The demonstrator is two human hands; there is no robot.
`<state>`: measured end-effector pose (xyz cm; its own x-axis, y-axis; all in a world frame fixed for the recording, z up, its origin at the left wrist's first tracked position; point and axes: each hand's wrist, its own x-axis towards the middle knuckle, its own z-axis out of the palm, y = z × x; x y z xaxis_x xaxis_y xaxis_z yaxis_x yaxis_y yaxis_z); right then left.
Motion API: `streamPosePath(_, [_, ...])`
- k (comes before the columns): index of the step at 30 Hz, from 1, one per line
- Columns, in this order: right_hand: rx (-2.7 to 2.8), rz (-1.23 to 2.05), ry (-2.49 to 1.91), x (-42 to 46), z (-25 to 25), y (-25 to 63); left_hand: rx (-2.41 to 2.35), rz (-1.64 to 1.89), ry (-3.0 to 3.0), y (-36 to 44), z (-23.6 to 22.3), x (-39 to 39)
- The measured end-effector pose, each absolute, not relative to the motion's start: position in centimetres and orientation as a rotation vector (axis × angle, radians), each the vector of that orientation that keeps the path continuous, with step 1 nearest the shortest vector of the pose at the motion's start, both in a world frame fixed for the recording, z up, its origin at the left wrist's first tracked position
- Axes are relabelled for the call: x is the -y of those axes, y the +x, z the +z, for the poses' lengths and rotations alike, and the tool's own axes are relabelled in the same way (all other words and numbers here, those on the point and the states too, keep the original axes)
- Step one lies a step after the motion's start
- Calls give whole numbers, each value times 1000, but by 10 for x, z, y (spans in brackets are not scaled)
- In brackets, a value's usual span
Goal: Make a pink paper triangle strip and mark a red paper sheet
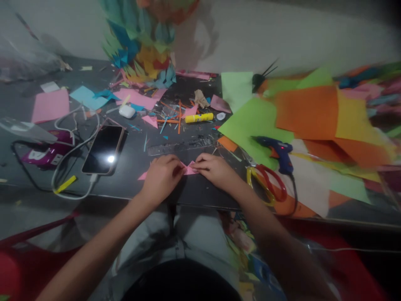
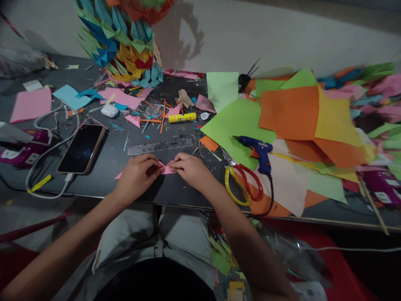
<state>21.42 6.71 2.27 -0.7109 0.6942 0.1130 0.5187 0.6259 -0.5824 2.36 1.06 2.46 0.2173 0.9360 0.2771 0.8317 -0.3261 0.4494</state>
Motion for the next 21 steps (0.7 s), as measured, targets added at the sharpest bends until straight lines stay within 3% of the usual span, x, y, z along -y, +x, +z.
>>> streamPosePath(21, [2458, 845, -930, -69, 23, 214, -1665, 792, 2177, 19, 16, -13])
